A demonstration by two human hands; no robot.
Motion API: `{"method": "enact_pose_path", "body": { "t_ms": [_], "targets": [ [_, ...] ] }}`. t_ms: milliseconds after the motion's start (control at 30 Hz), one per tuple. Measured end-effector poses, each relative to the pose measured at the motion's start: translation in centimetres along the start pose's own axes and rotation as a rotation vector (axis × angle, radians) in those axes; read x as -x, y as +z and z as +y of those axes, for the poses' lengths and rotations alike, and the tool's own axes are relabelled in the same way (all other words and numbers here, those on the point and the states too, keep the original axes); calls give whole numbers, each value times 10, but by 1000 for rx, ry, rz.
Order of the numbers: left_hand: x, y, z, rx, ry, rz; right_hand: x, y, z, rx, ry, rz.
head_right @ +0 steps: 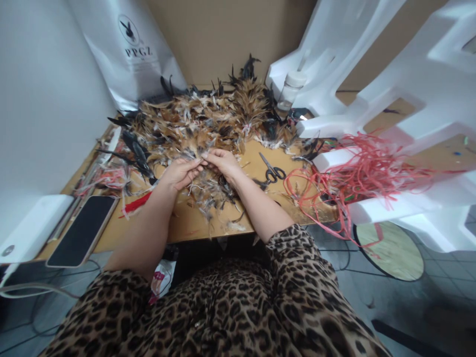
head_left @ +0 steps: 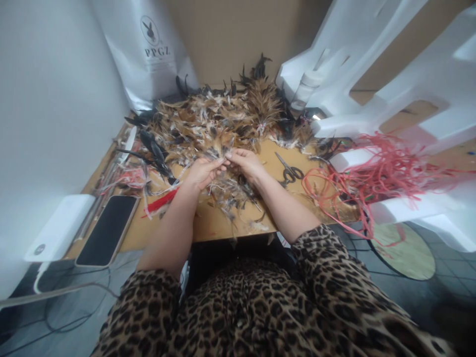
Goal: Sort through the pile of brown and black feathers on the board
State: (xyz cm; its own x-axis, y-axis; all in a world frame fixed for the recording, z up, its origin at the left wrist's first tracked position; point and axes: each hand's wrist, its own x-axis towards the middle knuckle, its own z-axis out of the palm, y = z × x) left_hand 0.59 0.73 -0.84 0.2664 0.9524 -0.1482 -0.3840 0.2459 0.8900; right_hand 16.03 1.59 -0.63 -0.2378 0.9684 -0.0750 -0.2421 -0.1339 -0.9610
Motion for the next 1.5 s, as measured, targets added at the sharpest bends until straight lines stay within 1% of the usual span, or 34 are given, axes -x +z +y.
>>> {"method": "enact_pose_path", "body": {
  "t_ms": [233,400,633,800,867,933,1033,1100,1167,1267,1400,1500],
  "targets": [
    [-1,-1,0,20,-34,35,-3,-2,1,-31,-19,58],
    [-3,-2,-1,12,-59,67,-3,-3,1,27,-73,84],
    [1,2,0,-59,-92,37,0,1,0,70,-93,86],
    [3,4,0,-88,-59,24,-1,0,1,66,-80,69],
    [2,3,1,-78,-40,41,-2,-2,-1,35,-68,71],
    [1,0,2,-43,-25,85,-3,-5,-5,-24,-58,88],
    [-2,-5,5,60,-1,149,-5,-12,-13,-125,-27,102],
    [-2,-7,7,122,11,167,-5,-15,-17,-182,-3,77],
    [-3,-8,9,149,8,173,-5,-18,-19,-229,19,28],
    [-3,-7,9,129,-1,176,-5,-20,-20,-275,42,-24],
    [-3,-7,5,51,-4,159,-5,-20,-20,-314,81,-4],
    [-3,-7,2,0,-20,118,-4,-18,-22,-327,88,34]
  ]
}}
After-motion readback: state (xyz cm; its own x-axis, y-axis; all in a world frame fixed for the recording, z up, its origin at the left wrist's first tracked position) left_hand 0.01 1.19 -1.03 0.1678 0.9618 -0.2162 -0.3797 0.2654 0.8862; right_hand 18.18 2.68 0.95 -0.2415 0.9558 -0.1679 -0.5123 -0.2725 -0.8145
